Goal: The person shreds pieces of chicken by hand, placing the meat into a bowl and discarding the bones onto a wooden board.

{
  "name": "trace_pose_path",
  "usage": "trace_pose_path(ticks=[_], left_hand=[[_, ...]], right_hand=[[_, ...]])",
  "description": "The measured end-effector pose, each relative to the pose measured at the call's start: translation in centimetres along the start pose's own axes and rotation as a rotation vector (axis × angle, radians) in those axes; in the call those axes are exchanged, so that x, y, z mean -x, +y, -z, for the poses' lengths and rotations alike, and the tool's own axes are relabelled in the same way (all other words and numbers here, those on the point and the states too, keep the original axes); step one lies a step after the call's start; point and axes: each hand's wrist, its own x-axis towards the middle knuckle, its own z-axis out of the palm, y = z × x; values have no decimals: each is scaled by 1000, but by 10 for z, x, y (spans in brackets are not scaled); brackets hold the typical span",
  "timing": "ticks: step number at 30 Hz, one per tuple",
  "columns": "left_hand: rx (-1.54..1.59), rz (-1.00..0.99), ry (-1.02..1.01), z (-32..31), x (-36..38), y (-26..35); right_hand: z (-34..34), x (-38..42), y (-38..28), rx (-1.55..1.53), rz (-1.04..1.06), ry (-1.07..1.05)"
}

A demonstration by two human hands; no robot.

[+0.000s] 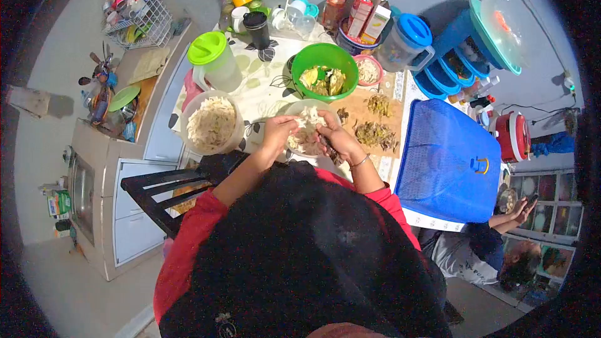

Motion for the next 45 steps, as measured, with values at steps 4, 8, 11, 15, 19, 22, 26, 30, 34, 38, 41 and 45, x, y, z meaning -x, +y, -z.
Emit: trace_pose_path(ticks=[4,8,11,15,19,22,26,30,34,38,41,45], left_hand=[[32,-52,-38,-1,-4,-3],[-70,-44,-10,2,-1,0],[-75,-31,-21,-9,4,9],[-1,-35,-10,-1,0,3],[10,-23,29,1,0,7],[-17,-48,78,-3,5,15],[-51,-157,53,-8,5,16],[-99,-243,38,-5,5,12],[-198,-238,45,-7,9,20],[89,-5,-72,4,-4,12],[369,155,-198,4,-6,11],[319,89,-262,4,-3,12]], right_hand=[[4,-1,7,-51,-19,-3],[3,-1,3,-12,-29,-41],[1,1,7,-68,-59,-74],[-6,3,4,-116,-47,-63],[-6,4,7,7,-21,-120],[-7,9,0,-260,41,-159],[-6,0,9,68,-46,-72],[-8,2,3,-25,-24,-10],[-3,-7,13,5,-12,-5],[-7,-2,9,-8,14,33],[-10,-4,9,134,-50,120],[-9,-2,4,131,16,112]])
